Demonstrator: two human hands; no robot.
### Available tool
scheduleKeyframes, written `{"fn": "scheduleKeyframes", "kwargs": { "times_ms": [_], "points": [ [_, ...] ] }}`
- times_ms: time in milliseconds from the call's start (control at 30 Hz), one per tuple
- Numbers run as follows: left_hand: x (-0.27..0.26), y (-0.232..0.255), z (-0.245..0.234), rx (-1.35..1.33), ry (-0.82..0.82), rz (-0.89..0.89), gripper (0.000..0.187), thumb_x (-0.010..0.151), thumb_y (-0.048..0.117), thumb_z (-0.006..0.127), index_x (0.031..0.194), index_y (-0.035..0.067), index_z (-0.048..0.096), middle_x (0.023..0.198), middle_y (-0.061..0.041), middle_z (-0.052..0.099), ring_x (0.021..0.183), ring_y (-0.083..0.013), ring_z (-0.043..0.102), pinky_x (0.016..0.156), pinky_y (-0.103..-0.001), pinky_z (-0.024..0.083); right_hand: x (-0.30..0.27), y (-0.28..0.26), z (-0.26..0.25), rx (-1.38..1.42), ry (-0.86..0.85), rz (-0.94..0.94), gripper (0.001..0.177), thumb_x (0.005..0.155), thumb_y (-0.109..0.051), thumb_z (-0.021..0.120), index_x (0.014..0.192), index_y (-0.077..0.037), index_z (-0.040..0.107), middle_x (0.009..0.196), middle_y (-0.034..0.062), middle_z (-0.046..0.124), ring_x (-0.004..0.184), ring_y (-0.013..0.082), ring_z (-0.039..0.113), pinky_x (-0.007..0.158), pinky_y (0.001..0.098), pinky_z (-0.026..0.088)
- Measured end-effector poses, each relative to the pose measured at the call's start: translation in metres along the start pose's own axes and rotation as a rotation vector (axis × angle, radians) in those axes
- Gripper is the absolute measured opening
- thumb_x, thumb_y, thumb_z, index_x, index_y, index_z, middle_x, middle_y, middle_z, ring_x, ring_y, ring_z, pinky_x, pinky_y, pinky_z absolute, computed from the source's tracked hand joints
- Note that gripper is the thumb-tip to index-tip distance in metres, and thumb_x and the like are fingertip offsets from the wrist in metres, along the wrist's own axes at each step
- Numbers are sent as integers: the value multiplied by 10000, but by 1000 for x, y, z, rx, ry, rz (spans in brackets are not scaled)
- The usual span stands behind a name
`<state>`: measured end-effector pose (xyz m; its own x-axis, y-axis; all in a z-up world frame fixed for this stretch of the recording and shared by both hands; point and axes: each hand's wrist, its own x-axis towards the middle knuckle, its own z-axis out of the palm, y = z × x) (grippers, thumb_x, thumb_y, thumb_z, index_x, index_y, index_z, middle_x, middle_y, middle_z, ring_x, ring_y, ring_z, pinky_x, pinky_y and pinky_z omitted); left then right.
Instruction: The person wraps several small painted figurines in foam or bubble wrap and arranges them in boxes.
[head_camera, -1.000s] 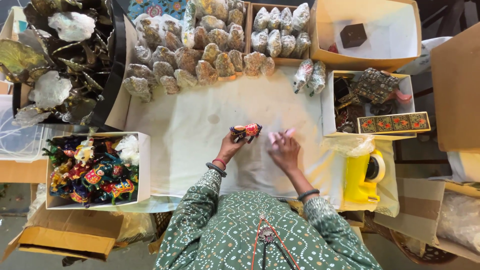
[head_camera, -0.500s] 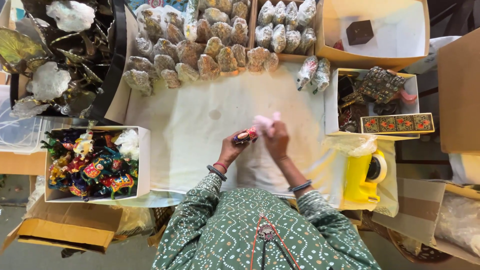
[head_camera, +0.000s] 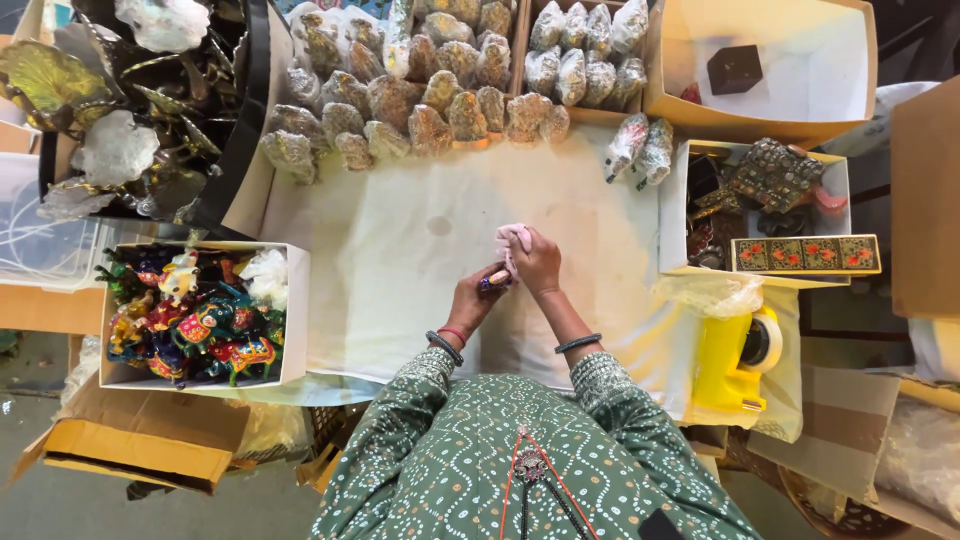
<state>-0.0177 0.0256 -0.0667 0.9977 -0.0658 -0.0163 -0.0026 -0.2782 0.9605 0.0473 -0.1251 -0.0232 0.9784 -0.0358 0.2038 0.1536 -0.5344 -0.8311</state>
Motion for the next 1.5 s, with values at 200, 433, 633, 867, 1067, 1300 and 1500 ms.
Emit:
{"fn": "scheduleKeyframes", "kwargs": {
  "times_ms": [200, 433, 633, 867, 1067, 1300, 1500],
  "points": [
    [1, -5, 0, 60, -11, 5, 502, 820, 135, 841, 1297, 137, 687, 1180, -119, 755, 1033, -237, 754, 891, -334, 591, 16, 35, 10, -45, 38, 218, 292, 936, -417, 663, 979, -154, 780, 825, 112, 758, 756, 300, 752, 669, 420, 574],
    [-1, -1, 1, 82, -27, -48, 519, 820, 121, 833, 1316, 152, 684, 1169, -111, 762, 1037, -231, 757, 894, -340, 593, -1, 57, 19, -186, 290, 245, 379, 963, -490, 645, 992, -127, 751, 847, 168, 743, 772, 383, 716, 663, 492, 553],
    [-1, -11, 6, 28, -14, -39, 537, 793, 93, 839, 1304, 161, 689, 1170, -102, 766, 1054, -220, 758, 902, -328, 588, -26, 92, 4, -292, 323, 239, 380, 1018, -487, 580, 1050, -125, 692, 895, 176, 741, 798, 418, 700, 662, 532, 531],
    [4, -30, 12, -142, -5, -77, 544, 775, 76, 849, 1298, 79, 700, 1180, -87, 772, 1063, -141, 721, 936, -310, 584, -67, 94, -39, -323, 0, 221, 362, 939, -460, 645, 1086, -132, 690, 969, 166, 741, 865, 401, 696, 702, 507, 534],
    [-2, -5, 16, -183, 94, -49, 679, 760, 140, 877, 1364, 73, 572, 1228, -58, 683, 1089, -110, 675, 927, -273, 570, -84, 76, -55, 83, 73, 247, 316, 930, -300, 708, 1167, -92, 686, 1001, 163, 737, 906, 340, 725, 775, 440, 561],
    [-8, 3, 13, -73, 63, -94, 365, 876, 122, 822, 1227, 61, 741, 1064, -58, 793, 950, -92, 709, 845, -265, 585, -88, 88, -1, 132, 60, 155, 354, 899, -194, 718, 1202, -36, 623, 1087, 178, 697, 1012, 367, 697, 864, 434, 552],
    [-3, 9, 2, -145, -35, -163, 367, 887, 121, 812, 1244, 72, 741, 932, -42, 748, 792, -95, 629, 726, -274, 550, -84, 73, -4, -108, -117, 216, 382, 856, -218, 701, 1197, -61, 633, 1128, 172, 674, 1003, 396, 669, 837, 478, 534]
  ]
}}
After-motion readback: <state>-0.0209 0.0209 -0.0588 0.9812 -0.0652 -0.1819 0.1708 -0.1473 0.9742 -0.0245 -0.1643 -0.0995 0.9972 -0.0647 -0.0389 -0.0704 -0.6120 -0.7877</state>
